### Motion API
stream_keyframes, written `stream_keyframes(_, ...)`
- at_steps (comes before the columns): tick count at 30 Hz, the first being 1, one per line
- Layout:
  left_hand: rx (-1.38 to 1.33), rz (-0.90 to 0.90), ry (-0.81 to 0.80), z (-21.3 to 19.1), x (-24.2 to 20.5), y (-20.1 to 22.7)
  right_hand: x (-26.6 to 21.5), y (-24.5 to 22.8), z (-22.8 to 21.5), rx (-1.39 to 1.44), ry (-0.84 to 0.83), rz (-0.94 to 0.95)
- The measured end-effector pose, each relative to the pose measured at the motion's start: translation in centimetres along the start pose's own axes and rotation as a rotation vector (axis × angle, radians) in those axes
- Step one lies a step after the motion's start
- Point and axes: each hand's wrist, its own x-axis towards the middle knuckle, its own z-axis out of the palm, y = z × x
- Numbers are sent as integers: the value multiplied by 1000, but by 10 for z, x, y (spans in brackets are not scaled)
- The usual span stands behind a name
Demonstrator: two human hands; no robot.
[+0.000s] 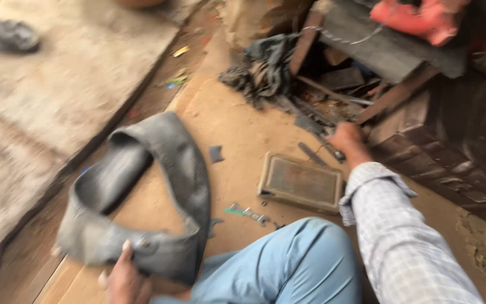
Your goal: The person sits cross-legged on the ground repairing a rubber inner tube. They use a wrench on the valve, rasp the tube surface, cut a rubber patch with scissors, squeeze glue from a tube onto the patch, and press the patch onto the puncture area of the tube.
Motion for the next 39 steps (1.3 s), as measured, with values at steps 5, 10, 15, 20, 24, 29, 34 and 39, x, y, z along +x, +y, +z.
stream_keyframes(5, -321, -68, 33, 94, -110, 76, -78, -51, -20, 300, 321, -235)
stream_keyframes(10, -319, -140, 68, 85, -106, 72, -263, -167, -81, 785, -53, -518)
stream_keyframes(15, -391, -66, -10, 90, -120, 90, -402, -251, -62, 56, -406, -819)
stream_keyframes(20, -174, 86, 42, 88, -145, 123, -457, -313, -17, 84, -485, -925)
stream_keyframes(24, -52, 234, -123, 114, -222, 178, -462, -371, 80, 704, -539, -1182)
stream_keyframes(29, 120, 195, -40, 98, -196, 154, -467, -392, 100, 700, -534, -1184)
stream_keyframes(34, -53, 22, 80, 81, -133, 109, -430, -339, 131, 625, -480, -735)
stream_keyframes(39, -284, 103, -42, 89, -126, 93, -428, -296, 37, 857, -562, -413)
